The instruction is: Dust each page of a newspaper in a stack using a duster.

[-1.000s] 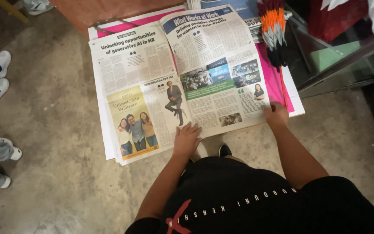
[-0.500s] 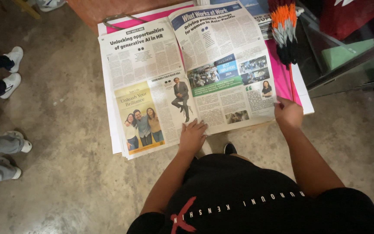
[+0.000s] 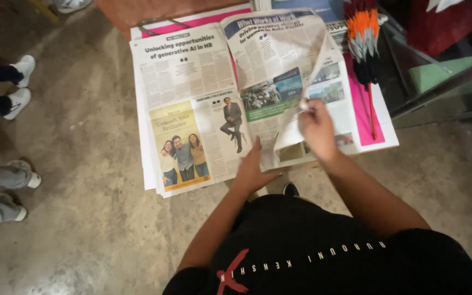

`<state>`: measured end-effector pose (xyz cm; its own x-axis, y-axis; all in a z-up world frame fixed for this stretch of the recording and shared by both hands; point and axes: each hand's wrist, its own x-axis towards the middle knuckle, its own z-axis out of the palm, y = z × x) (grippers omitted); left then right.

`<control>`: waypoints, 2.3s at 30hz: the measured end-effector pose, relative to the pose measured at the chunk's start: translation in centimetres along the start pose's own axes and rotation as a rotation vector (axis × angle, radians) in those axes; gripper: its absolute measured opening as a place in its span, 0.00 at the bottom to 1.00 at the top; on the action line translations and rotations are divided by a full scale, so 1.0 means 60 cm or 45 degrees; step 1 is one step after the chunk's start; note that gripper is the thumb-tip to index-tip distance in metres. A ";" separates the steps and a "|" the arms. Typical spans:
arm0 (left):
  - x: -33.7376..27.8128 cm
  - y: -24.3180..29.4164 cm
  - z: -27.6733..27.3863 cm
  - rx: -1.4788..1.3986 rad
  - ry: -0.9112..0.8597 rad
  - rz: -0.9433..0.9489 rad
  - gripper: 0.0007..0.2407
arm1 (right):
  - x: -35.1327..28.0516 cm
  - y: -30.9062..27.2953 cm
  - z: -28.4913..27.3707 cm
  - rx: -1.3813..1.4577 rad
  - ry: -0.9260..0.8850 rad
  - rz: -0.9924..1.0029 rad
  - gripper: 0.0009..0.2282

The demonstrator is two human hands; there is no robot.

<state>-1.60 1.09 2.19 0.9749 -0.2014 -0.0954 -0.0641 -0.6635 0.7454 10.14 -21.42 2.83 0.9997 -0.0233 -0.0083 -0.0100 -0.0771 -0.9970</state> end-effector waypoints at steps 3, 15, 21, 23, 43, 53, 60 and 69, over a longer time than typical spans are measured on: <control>-0.014 0.052 -0.030 -0.537 0.347 0.053 0.49 | -0.037 -0.083 0.083 -0.237 -0.110 -0.261 0.09; -0.099 0.083 -0.097 -0.741 0.686 0.121 0.42 | -0.087 -0.147 0.273 -0.133 -0.870 -0.592 0.07; -0.122 -0.018 -0.063 -0.587 1.100 -0.252 0.18 | -0.063 -0.142 0.299 0.328 -1.337 -0.315 0.08; -0.122 -0.085 -0.046 -0.652 1.123 -0.360 0.12 | -0.032 -0.121 0.268 0.045 -1.143 -0.302 0.10; -0.161 -0.325 -0.033 -1.272 1.431 -0.710 0.10 | 0.210 0.140 -0.258 -0.286 0.049 0.222 0.08; -0.166 -0.334 -0.071 -0.802 1.495 -0.754 0.06 | 0.115 -0.224 -0.085 -0.962 -0.178 -0.563 0.07; -0.156 -0.202 -0.096 -0.322 1.680 -0.584 0.26 | 0.105 -0.298 -0.013 -1.099 -0.387 -0.449 0.08; -0.005 -0.045 -0.017 0.783 0.022 0.203 0.33 | 0.108 -0.290 0.039 -0.861 -0.313 -0.448 0.08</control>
<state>-1.51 3.66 0.89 0.9462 -0.3237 -0.0004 -0.3147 -0.9200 0.2338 16.87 -17.89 19.94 0.9223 0.3288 0.2029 0.3741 -0.6283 -0.6821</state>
